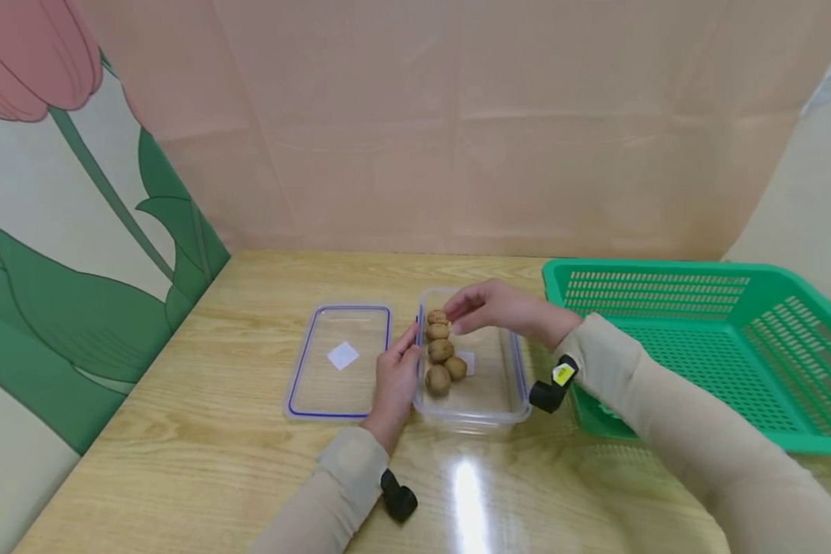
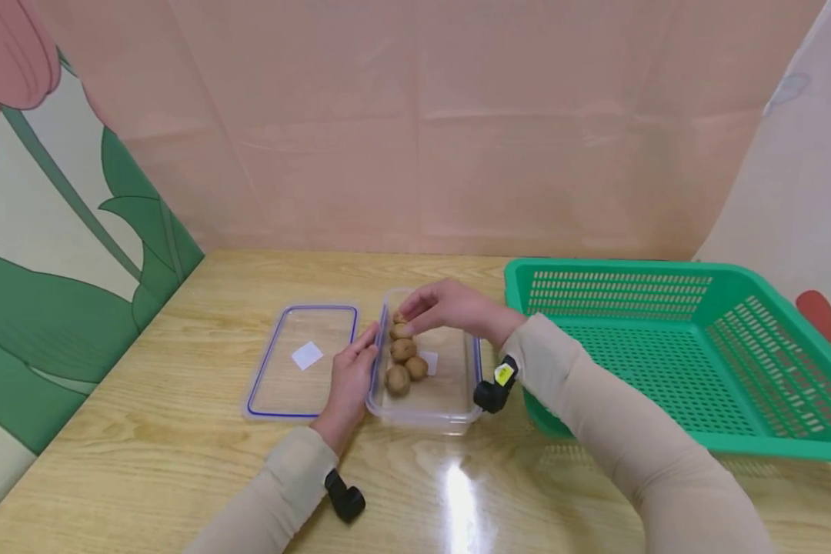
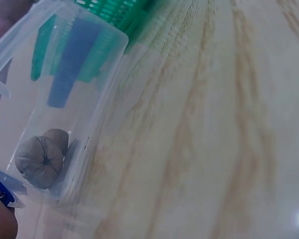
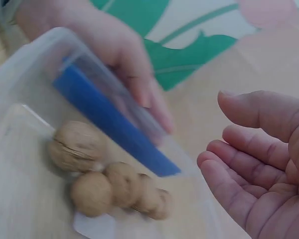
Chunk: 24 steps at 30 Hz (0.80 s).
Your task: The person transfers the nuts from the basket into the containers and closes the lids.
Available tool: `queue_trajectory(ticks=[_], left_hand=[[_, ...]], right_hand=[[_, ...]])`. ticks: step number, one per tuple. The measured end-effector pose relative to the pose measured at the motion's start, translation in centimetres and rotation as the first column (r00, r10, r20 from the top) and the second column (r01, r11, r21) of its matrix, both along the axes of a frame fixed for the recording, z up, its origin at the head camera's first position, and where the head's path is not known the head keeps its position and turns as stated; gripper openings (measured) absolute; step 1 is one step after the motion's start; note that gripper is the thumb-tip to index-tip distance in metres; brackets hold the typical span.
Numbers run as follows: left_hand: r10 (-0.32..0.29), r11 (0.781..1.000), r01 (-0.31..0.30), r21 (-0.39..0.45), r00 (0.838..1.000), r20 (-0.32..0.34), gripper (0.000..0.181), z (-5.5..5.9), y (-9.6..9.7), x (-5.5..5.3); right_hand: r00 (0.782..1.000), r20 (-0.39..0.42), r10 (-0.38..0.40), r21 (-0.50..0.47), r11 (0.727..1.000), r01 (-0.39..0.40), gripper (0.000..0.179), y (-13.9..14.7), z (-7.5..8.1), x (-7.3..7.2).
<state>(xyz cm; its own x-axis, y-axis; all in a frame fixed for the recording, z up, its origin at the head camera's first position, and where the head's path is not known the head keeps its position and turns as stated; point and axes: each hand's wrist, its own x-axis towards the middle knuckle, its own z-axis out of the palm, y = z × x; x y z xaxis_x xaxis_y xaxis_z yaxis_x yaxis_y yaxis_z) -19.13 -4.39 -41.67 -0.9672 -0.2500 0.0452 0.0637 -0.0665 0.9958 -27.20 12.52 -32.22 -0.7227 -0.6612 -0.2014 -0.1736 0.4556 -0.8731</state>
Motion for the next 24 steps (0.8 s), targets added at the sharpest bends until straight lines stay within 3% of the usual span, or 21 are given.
queue_trajectory(ticks=[12, 19, 24], left_hand=[[0.003, 1.000, -0.003, -0.002, 1.000, 0.000, 0.038, 0.4, -0.1, 0.3], [0.013, 1.000, -0.013, 0.001, 1.000, 0.004, 0.039, -0.1, -0.2, 0.3], [0.018, 1.000, -0.018, -0.005, 1.000, 0.000, 0.039, -0.1, -0.3, 0.3]], right_hand=[[0.995, -0.009, -0.096, -0.066, 0.993, 0.096, 0.043, 6.2, 1.5, 0.1], [0.997, -0.028, -0.067, -0.151, 0.987, 0.063, 0.028, 10.0, 2.1, 0.7], [0.997, -0.072, -0.026, -0.157, 0.988, 0.014, 0.030, 12.9, 1.7, 0.8]])
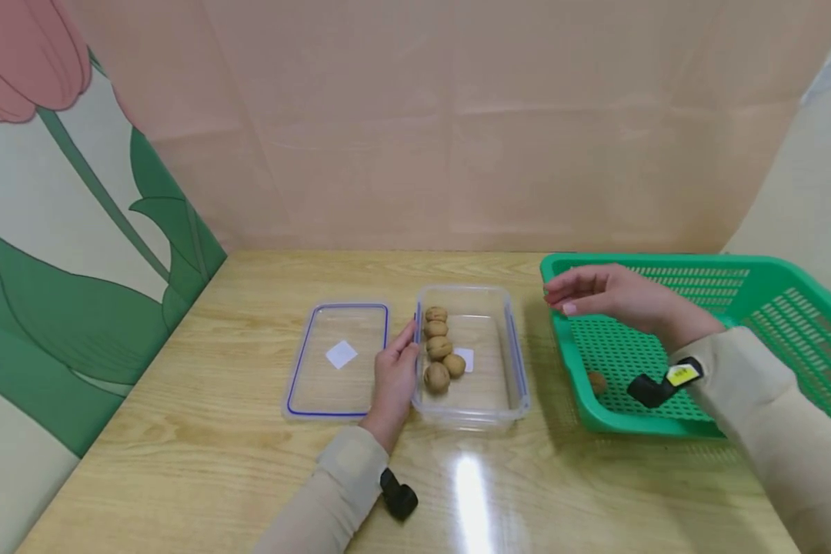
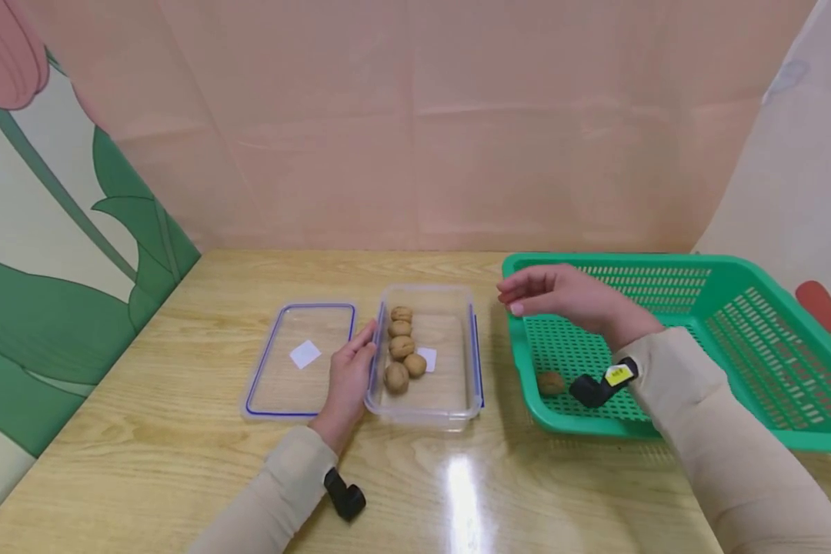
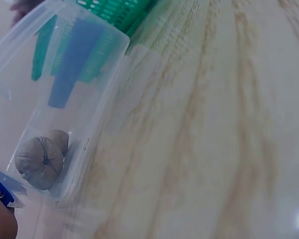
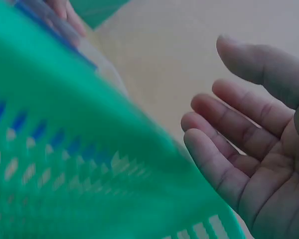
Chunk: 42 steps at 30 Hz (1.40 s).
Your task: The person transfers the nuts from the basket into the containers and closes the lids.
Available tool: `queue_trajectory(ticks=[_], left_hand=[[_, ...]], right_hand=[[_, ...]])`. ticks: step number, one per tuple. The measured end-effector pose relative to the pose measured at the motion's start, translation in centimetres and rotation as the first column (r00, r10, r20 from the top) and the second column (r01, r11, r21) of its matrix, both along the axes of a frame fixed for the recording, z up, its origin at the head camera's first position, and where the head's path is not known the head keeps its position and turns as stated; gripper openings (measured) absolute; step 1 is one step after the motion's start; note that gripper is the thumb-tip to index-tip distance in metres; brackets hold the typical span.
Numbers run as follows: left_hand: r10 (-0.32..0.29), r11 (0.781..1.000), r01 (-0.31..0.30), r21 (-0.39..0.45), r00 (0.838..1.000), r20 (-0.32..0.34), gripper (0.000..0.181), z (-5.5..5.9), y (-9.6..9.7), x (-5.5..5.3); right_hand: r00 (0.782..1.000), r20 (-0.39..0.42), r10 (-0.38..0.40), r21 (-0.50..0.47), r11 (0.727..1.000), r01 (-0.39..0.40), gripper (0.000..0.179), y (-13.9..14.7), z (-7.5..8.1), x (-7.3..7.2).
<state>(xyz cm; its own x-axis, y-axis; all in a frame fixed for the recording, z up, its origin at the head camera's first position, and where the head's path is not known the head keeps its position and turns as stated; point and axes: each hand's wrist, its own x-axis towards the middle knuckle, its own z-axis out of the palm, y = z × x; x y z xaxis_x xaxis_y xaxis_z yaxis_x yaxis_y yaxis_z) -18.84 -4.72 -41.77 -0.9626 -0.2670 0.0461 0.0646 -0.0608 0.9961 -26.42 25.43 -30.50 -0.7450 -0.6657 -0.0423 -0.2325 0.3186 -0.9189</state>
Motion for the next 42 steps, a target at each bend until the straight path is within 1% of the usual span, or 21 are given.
queue_trajectory(ticks=[2, 4, 7, 9, 12, 18, 20, 23, 26, 28, 32, 38, 42], left_hand=[[0.002, 1.000, -0.002, -0.003, 1.000, -0.001, 0.039, 0.0, 0.0, -0.1], [0.003, 1.000, -0.003, -0.006, 1.000, -0.003, 0.039, 0.1, 0.0, -0.1], [0.003, 1.000, -0.003, -0.011, 1.000, -0.006, 0.039, 0.1, 0.0, 0.0], [0.001, 1.000, -0.001, -0.011, 1.000, -0.005, 0.038, 0.1, -0.1, 0.0], [-0.005, 1.000, 0.005, -0.002, 1.000, -0.003, 0.038, 0.1, -0.1, 0.0], [-0.010, 1.000, 0.010, 0.012, 1.000, 0.001, 0.038, 0.2, -0.1, 0.0], [-0.007, 1.000, 0.007, 0.007, 1.000, -0.006, 0.038, 0.2, -0.1, 0.0], [-0.003, 1.000, 0.003, 0.005, 1.000, -0.011, 0.039, 0.2, -0.1, 0.0], [-0.003, 1.000, 0.003, 0.007, 1.000, -0.008, 0.039, 0.2, -0.1, 0.1], [-0.004, 1.000, 0.004, 0.008, 1.000, 0.001, 0.039, 0.2, -0.1, 0.1], [-0.006, 1.000, 0.006, -0.004, 1.000, 0.007, 0.039, 0.0, -0.1, 0.0], [-0.010, 1.000, 0.010, 0.000, 1.000, -0.004, 0.039, 0.0, 0.0, -0.1], [-0.007, 1.000, 0.007, 0.001, 1.000, -0.006, 0.039, 0.1, 0.0, -0.1]], right_hand=[[1.000, -0.004, 0.012, 0.019, 1.000, -0.012, 0.031, 1.1, -0.2, 0.0], [0.999, 0.002, 0.042, 0.050, 0.998, -0.043, 0.032, 2.1, -0.4, 0.0], [0.993, 0.030, 0.116, 0.093, 0.989, -0.118, 0.030, 3.3, -0.6, 0.0], [0.983, 0.050, 0.177, 0.105, 0.978, -0.182, 0.030, 4.0, -0.8, 0.0], [0.966, 0.078, 0.248, 0.105, 0.961, -0.256, 0.032, 4.6, -1.2, -0.1], [0.932, 0.141, 0.335, 0.128, 0.927, -0.353, 0.033, 5.6, -2.4, -0.4], [0.926, 0.157, 0.342, 0.138, 0.921, -0.364, 0.034, 5.8, -2.9, -0.5], [0.933, 0.163, 0.322, 0.184, 0.919, -0.349, 0.036, 5.9, -3.5, -0.7], [0.940, 0.165, 0.300, 0.250, 0.909, -0.334, 0.038, 5.6, -3.9, -0.8], [0.939, 0.179, 0.293, 0.276, 0.901, -0.334, 0.039, 5.4, -4.2, -0.8], [0.935, 0.199, 0.293, 0.292, 0.893, -0.342, 0.039, 5.1, -4.8, -1.0], [0.925, 0.196, 0.327, 0.305, 0.876, -0.374, 0.037, 4.9, -5.8, -1.3], [0.928, 0.210, 0.307, 0.348, 0.864, -0.364, 0.035, 4.7, -6.1, -1.5]])
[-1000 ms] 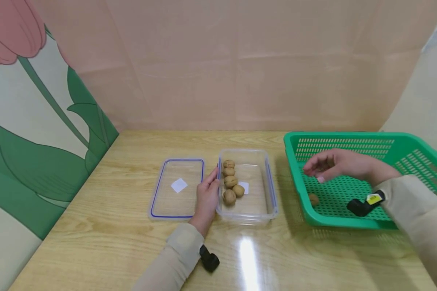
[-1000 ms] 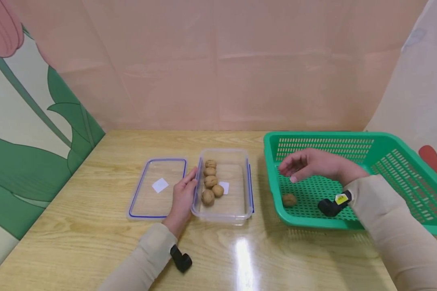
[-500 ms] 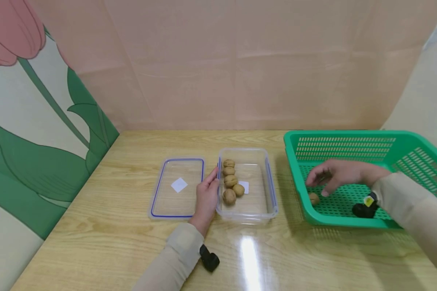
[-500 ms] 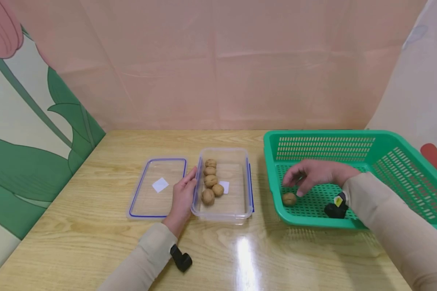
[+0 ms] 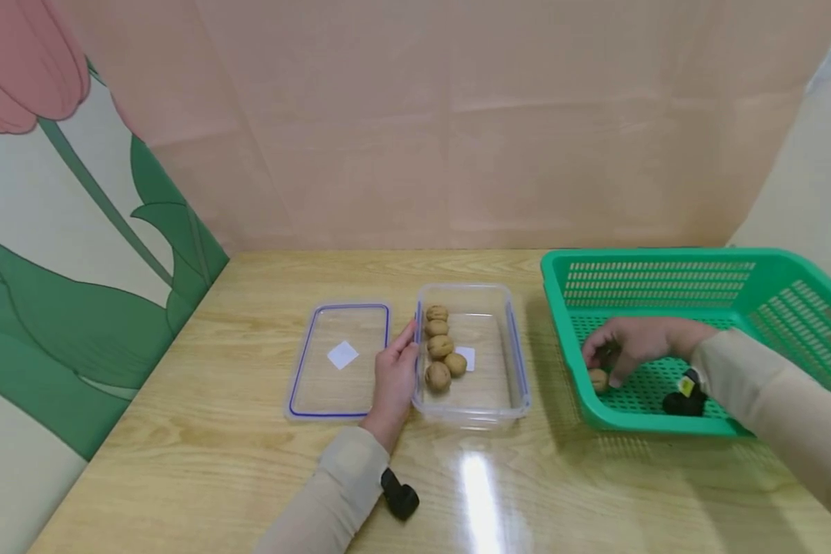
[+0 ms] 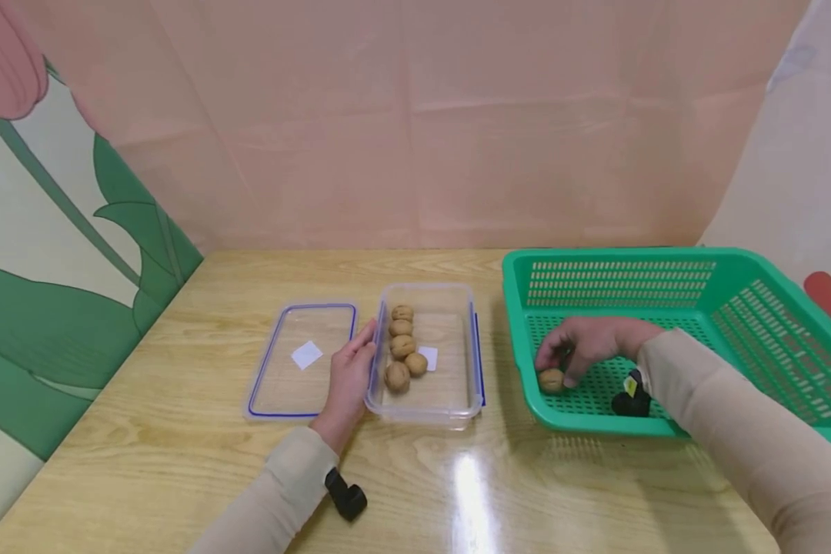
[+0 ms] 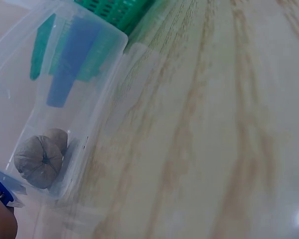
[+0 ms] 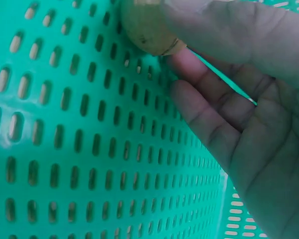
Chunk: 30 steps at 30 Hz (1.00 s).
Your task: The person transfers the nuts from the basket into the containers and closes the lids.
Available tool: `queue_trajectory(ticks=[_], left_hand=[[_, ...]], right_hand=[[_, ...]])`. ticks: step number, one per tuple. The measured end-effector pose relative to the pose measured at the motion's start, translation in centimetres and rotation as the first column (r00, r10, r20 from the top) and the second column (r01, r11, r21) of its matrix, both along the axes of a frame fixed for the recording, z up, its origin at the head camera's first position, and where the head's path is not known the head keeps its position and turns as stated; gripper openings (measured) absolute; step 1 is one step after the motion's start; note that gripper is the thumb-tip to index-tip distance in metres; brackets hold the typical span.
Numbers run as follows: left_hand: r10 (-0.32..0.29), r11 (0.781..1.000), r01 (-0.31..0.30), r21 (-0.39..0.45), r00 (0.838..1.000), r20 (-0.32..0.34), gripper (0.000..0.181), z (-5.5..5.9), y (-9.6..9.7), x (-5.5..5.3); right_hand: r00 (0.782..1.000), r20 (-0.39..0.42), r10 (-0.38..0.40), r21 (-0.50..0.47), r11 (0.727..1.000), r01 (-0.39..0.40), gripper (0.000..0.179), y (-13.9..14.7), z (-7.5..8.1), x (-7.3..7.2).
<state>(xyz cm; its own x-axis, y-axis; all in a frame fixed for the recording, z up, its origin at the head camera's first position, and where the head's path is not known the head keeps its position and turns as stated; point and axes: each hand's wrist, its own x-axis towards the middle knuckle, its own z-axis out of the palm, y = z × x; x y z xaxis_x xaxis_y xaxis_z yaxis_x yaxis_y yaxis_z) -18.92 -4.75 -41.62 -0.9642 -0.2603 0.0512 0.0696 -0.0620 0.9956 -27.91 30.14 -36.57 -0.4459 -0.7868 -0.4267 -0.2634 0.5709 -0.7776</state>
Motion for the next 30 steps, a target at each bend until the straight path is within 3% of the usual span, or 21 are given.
queue_trajectory(ticks=[10, 17, 24, 30], left_hand=[[0.004, 1.000, -0.004, 0.008, 1.000, 0.024, 0.039, 0.0, 0.0, 0.1], [-0.001, 1.000, 0.001, 0.009, 1.000, 0.005, 0.039, -0.1, 0.0, 0.0], [-0.001, 1.000, 0.001, 0.010, 1.000, -0.001, 0.039, -0.1, 0.0, 0.0], [-0.009, 1.000, 0.009, 0.020, 1.000, 0.015, 0.039, 0.0, 0.0, 0.1]], right_hand=[[0.999, -0.033, 0.034, 0.053, 0.998, -0.032, 0.027, -0.6, -0.5, -0.1], [1.000, -0.025, 0.008, 0.075, 0.997, -0.006, 0.026, -0.7, -0.7, 0.0], [0.998, -0.044, 0.035, 0.009, 0.999, -0.035, 0.023, -0.5, -0.5, -0.1], [0.994, -0.105, -0.023, -0.051, 0.999, 0.018, 0.029, 0.1, 0.4, -0.1]])
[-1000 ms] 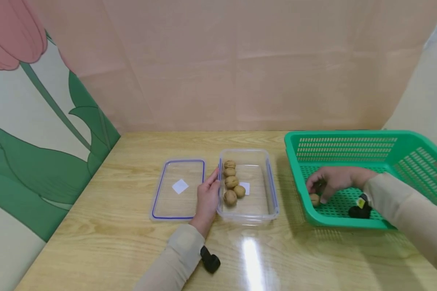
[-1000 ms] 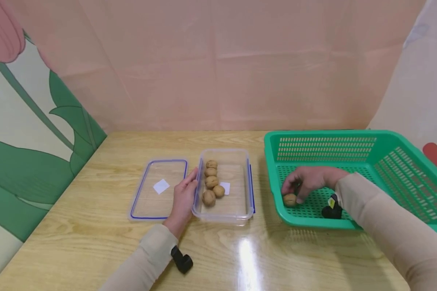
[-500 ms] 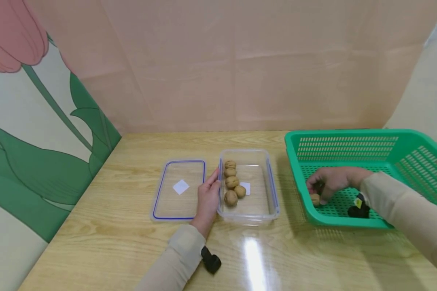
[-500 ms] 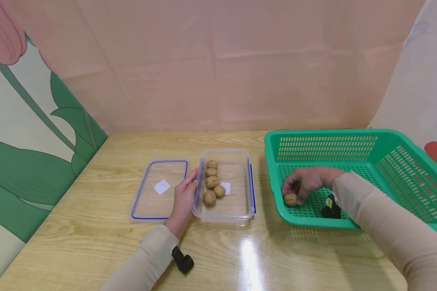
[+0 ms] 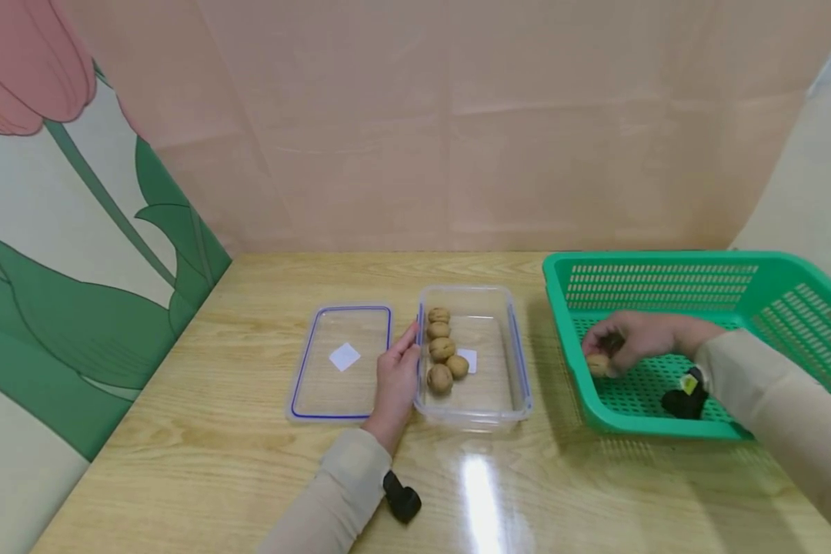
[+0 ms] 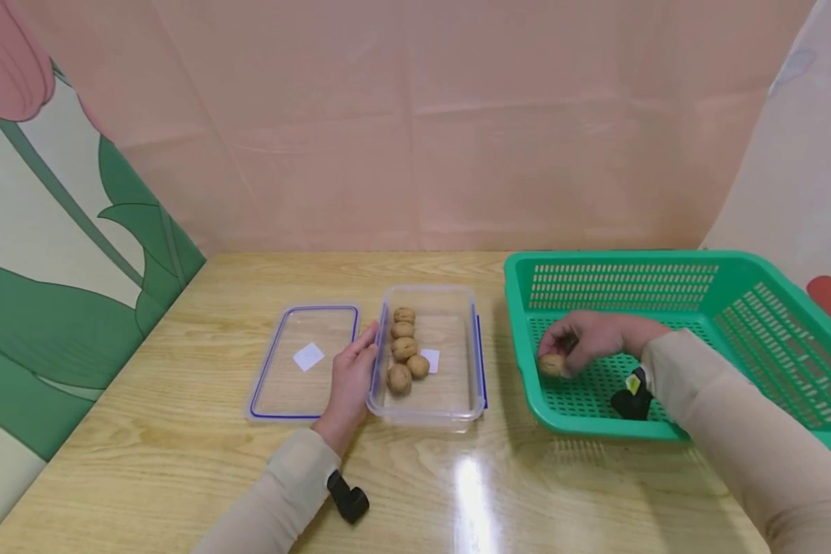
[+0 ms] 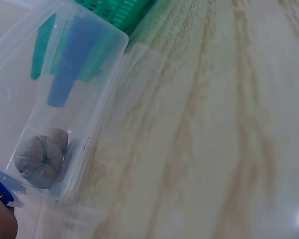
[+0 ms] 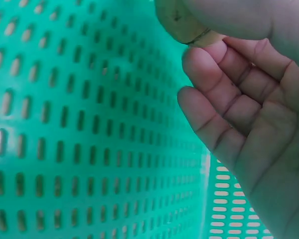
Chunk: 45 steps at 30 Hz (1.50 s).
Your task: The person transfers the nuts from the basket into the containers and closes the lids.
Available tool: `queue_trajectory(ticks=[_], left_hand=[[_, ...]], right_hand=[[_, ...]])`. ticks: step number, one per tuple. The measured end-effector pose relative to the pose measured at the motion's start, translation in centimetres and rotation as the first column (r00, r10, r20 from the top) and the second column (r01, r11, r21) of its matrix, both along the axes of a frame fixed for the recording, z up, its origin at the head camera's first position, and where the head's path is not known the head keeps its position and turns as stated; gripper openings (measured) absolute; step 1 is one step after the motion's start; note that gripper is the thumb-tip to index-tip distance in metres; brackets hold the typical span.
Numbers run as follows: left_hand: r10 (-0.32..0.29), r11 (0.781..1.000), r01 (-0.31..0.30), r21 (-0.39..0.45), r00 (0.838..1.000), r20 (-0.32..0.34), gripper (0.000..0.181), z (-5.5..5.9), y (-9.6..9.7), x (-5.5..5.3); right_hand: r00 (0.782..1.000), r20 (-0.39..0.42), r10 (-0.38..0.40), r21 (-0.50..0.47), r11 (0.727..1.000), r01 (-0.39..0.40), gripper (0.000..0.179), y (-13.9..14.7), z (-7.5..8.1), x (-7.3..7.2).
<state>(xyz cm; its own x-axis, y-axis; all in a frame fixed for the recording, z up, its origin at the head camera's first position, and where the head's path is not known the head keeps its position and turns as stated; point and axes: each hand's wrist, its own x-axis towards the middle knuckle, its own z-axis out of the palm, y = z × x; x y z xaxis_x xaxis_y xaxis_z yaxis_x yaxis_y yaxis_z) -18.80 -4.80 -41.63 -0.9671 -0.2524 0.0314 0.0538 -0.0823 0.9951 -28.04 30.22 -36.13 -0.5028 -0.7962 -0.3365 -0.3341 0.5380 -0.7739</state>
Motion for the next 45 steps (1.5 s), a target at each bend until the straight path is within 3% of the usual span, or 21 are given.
queue_trajectory(ticks=[5, 13, 22, 27, 32, 40, 45], left_hand=[[-0.007, 1.000, 0.007, 0.010, 1.000, 0.009, 0.039, -0.1, 0.0, -0.1], [-0.004, 1.000, 0.004, 0.002, 1.000, -0.002, 0.039, -0.2, 0.0, -0.1], [-0.016, 1.000, 0.017, 0.023, 1.000, -0.006, 0.039, -0.4, 0.0, -0.1], [-0.016, 1.000, 0.016, 0.018, 1.000, 0.000, 0.039, -0.3, 0.0, -0.1], [-0.001, 1.000, 0.001, -0.003, 1.000, 0.000, 0.039, -0.1, 0.0, 0.0], [0.001, 1.000, -0.001, 0.001, 1.000, 0.002, 0.039, -0.2, 0.0, 0.0], [0.001, 1.000, -0.001, 0.006, 1.000, 0.005, 0.040, -0.1, 0.0, 0.0]], right_hand=[[0.996, -0.077, -0.035, -0.063, 0.998, 0.030, 0.029, 0.4, 0.6, -0.1], [0.978, -0.124, -0.166, -0.138, 0.979, 0.149, 0.029, 0.5, 1.6, 0.2], [0.955, -0.153, -0.254, -0.311, 0.930, 0.198, 0.028, 0.3, 2.9, 0.8], [0.904, -0.212, -0.371, -0.369, 0.887, 0.277, 0.029, -0.4, 3.6, 1.5], [0.839, -0.157, -0.521, -0.351, 0.823, 0.446, 0.029, -1.3, 4.1, 2.1], [0.766, -0.121, -0.631, -0.323, 0.755, 0.571, 0.030, -2.3, 4.8, 2.3], [0.740, -0.052, -0.671, -0.328, 0.711, 0.622, 0.023, -3.2, 5.4, 2.4]])
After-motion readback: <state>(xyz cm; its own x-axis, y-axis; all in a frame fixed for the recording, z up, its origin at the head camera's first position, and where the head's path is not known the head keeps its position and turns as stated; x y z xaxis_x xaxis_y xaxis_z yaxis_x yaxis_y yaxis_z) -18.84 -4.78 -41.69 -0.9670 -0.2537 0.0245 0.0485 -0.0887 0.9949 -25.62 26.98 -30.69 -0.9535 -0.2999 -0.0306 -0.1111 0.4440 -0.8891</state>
